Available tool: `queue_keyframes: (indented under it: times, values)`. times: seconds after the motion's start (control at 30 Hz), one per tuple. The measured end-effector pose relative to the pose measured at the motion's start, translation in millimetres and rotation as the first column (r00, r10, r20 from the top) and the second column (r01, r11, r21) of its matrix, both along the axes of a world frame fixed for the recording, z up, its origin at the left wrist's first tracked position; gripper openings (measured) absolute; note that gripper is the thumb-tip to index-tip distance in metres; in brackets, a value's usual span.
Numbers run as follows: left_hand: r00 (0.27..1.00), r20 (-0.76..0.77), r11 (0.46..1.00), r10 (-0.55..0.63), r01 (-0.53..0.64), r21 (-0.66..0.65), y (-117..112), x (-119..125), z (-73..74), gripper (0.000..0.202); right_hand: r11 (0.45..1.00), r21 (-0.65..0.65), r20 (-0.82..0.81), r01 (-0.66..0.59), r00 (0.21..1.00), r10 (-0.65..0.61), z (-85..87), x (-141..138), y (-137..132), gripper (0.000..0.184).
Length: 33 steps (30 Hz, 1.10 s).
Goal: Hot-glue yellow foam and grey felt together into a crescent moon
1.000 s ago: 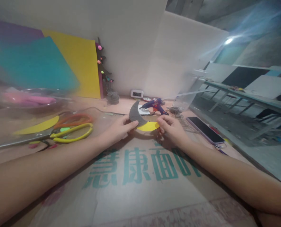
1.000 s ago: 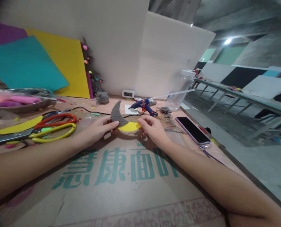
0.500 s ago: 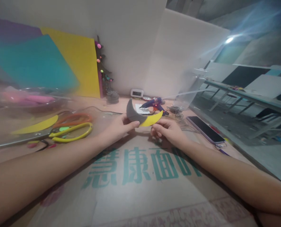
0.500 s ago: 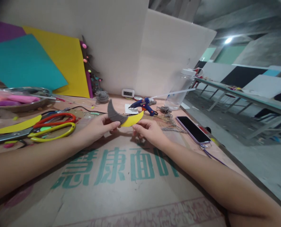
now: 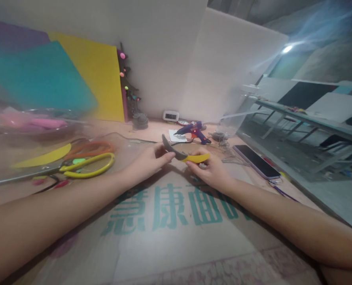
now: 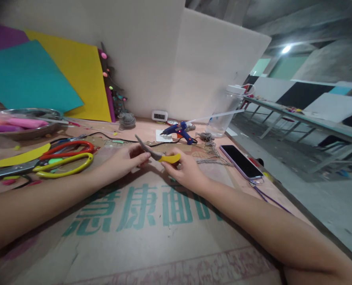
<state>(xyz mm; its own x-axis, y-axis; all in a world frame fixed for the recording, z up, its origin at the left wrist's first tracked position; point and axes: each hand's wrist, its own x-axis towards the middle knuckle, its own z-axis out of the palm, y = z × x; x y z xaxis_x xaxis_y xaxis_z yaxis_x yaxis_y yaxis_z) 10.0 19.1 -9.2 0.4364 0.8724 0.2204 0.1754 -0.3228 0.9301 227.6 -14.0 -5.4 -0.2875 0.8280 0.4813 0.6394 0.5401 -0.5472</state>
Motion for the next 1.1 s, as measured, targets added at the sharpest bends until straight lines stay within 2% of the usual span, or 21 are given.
queue_keyframes:
  times: [0.17,0.33,0.43,0.53,0.6,0.87,1.1]
  values:
    - [0.999,0.021,1.000,0.025,-0.025,0.009,-1.9,-1.8,1.5,0.030,0.996,-0.024,0.025,-0.081,0.996,0.082,-0.5,-0.1,1.4,0.020]
    - [0.998,0.013,0.997,0.065,-0.065,0.027,-2.9,-2.3,2.7,0.029,0.995,-0.094,-0.265,-0.041,0.964,0.014,-3.9,1.5,3.0,0.029]
    - [0.998,-0.003,0.997,0.060,-0.060,0.038,-2.5,-2.2,2.9,0.028,1.000,0.021,-0.361,-0.002,0.932,0.009,-3.9,2.9,3.6,0.021]
    - [0.998,-0.014,0.996,0.055,-0.054,0.068,-1.4,-2.4,1.2,0.026,0.983,0.184,-0.249,0.005,0.968,0.042,-1.2,2.9,3.8,0.011]
    - [0.999,-0.011,0.996,0.047,-0.046,0.079,-0.7,-2.5,-0.3,0.027,0.972,0.234,-0.140,-0.022,0.989,0.056,1.2,2.3,3.8,0.011]
    - [1.000,-0.004,0.993,0.012,-0.012,0.114,-1.7,-2.5,-0.7,0.038,0.942,0.333,-0.048,-0.033,0.997,0.052,3.3,2.8,5.7,0.011]
    - [1.000,0.006,0.989,0.007,-0.008,0.145,-2.8,-1.6,-1.2,0.042,0.950,0.312,-0.043,-0.006,0.999,0.020,2.0,4.5,5.9,0.009]
